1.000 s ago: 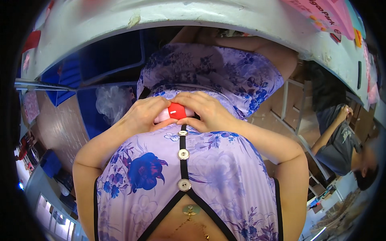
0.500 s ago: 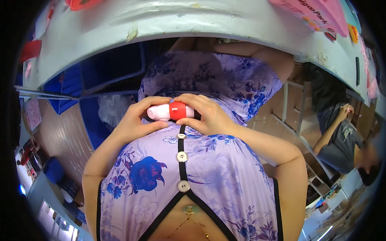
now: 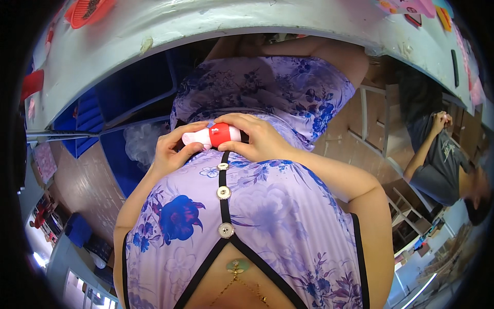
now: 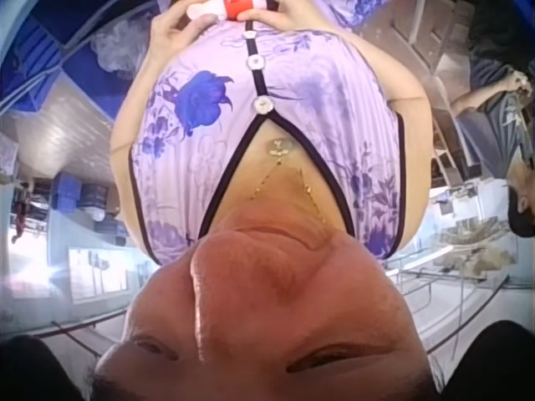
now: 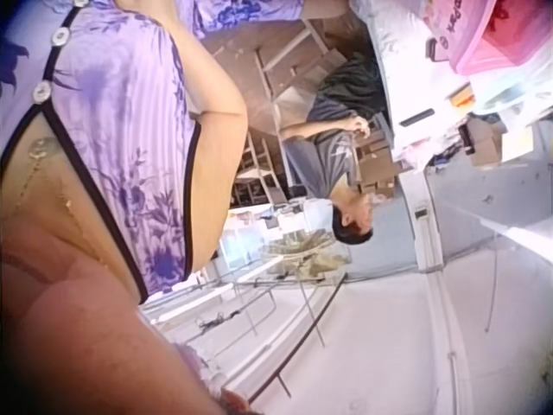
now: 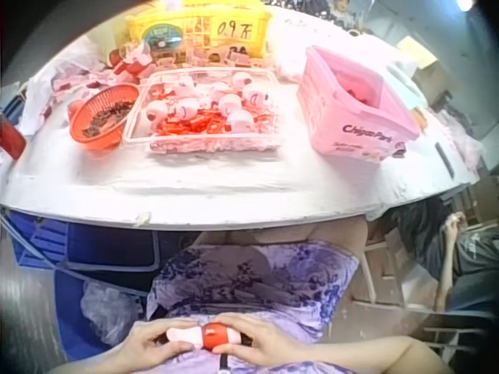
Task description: The person assembles small pink and white plastic toys at a workbench. They pick up a pink base, a white head, and a red body part, then fit them together to form a complete figure. The person repeats this process, handling the components one by one and placing the finished toys into a yellow basket.
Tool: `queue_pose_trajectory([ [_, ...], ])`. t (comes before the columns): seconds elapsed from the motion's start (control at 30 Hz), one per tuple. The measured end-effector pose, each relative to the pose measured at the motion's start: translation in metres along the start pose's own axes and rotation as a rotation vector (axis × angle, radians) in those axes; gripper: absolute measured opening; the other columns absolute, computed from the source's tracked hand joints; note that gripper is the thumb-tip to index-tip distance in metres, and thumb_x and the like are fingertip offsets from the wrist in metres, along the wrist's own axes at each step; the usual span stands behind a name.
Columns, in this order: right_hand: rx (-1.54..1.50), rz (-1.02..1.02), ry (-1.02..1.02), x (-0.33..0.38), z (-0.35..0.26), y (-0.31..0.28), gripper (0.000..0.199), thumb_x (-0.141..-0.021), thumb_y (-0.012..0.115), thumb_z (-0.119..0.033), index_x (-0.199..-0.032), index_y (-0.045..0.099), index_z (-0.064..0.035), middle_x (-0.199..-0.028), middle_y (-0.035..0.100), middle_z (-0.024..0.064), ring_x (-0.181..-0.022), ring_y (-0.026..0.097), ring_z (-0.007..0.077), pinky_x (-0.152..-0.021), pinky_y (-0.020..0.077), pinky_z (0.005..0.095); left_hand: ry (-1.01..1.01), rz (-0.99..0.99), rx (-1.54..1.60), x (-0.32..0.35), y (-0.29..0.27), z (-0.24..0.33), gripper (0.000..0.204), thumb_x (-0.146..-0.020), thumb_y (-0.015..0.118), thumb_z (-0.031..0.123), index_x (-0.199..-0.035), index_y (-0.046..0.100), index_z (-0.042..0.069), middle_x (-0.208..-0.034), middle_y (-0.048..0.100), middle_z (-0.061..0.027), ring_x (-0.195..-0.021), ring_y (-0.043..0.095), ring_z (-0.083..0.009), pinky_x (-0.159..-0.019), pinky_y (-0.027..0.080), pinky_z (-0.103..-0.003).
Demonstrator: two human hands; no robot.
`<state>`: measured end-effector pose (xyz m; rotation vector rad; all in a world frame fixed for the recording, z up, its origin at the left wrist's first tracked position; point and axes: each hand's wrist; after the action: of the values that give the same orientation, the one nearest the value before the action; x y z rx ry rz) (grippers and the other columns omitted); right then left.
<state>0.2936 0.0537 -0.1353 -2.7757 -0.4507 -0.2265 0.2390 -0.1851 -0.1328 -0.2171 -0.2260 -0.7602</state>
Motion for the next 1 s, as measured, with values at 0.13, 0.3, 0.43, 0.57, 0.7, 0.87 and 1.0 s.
queue_pose_trajectory([
  [0.13,-0.091,0.014,0.063,0.0,-0.004,-0.002,0.052,-0.078,0.075,-0.026,-0.122,0.056,-0.0046,-0.121,0.058,0.0133,-0.111,0.057,0.0262,-0.093,0.046,0.0349,-0.111,-0.019,0.244,-0.006,-0.004,0.009,0.035,-0.088,0.062,0.008,-0.121,0.056,-0.003,-0.127,0.056,-0.0169,-0.113,0.057,-0.0207,-0.096,0.045,-0.032],
  [0.3,-0.227,0.002,0.119,0.001,0.002,0.001,0.051,-0.081,0.073,-0.018,-0.125,0.053,-0.0026,-0.121,0.057,0.0118,-0.108,0.058,0.019,-0.091,0.0473,0.0301,-0.066,0.014,0.181,-0.007,-0.003,0.009,0.03,-0.09,0.06,0.01,-0.117,0.057,-0.003,-0.126,0.057,-0.0174,-0.111,0.057,-0.0194,-0.094,0.046,-0.031],
  [0.43,-0.408,-0.003,0.212,0.0,0.005,0.001,0.049,-0.083,0.071,-0.017,-0.126,0.052,-0.0012,-0.119,0.058,0.0127,-0.104,0.06,0.018,-0.088,0.0488,0.0285,-0.104,0.024,0.111,-0.017,-0.004,0.024,0.03,-0.089,0.06,0.011,-0.117,0.057,-0.002,-0.121,0.06,-0.0158,-0.106,0.059,-0.0186,-0.089,0.048,-0.03],
  [0.57,-0.315,0.106,-0.054,-0.009,-0.006,-0.017,0.052,-0.08,0.074,-0.023,-0.124,0.054,-0.0022,-0.121,0.058,0.0148,-0.107,0.06,0.0234,-0.09,0.0477,0.0324,0.061,0.103,0.14,-0.029,-0.009,0.048,0.038,-0.086,0.063,0.01,-0.12,0.053,-0.003,-0.122,0.059,-0.0193,-0.109,0.059,-0.0234,-0.093,0.048,-0.034],
  [0.7,-0.155,0.257,-0.418,-0.038,-0.05,-0.058,0.055,-0.077,0.076,-0.016,-0.124,0.052,-0.0007,-0.123,0.056,0.0143,-0.113,0.055,0.0261,-0.097,0.0422,0.0341,0.404,0.125,0.52,-0.058,-0.004,0.075,0.075,-0.073,0.077,0.002,-0.136,0.037,-0.003,-0.139,0.043,-0.02,-0.123,0.05,-0.0253,-0.101,0.043,-0.036],
  [0.87,-0.353,0.342,-0.59,-0.071,-0.087,-0.078,0.051,-0.084,0.07,-0.014,-0.127,0.048,0.0015,-0.123,0.055,0.0137,-0.114,0.053,0.0219,-0.097,0.042,0.0332,0.525,0.252,0.506,-0.096,0.001,0.087,0.045,-0.082,0.072,0.007,-0.121,0.051,-0.004,-0.121,0.057,-0.0131,-0.113,0.055,-0.0218,-0.098,0.044,-0.038],
  [1.0,-0.605,0.333,-0.595,-0.085,-0.106,-0.085,0.053,-0.089,0.065,-0.015,-0.133,0.041,0.003,-0.121,0.054,0.0104,-0.105,0.056,0.0144,-0.092,0.0452,0.0278,0.664,0.315,0.502,-0.117,-0.005,0.12,0.038,-0.087,0.067,0.009,-0.12,0.053,-0.003,-0.116,0.06,-0.0115,-0.102,0.059,-0.0182,-0.089,0.048,-0.033],
])
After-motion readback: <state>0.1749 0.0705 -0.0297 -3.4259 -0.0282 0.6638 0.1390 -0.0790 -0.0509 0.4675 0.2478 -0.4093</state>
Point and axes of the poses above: each hand's wrist, its own x-axis away from the middle knuckle, its own y-axis out of the palm, z = x × y
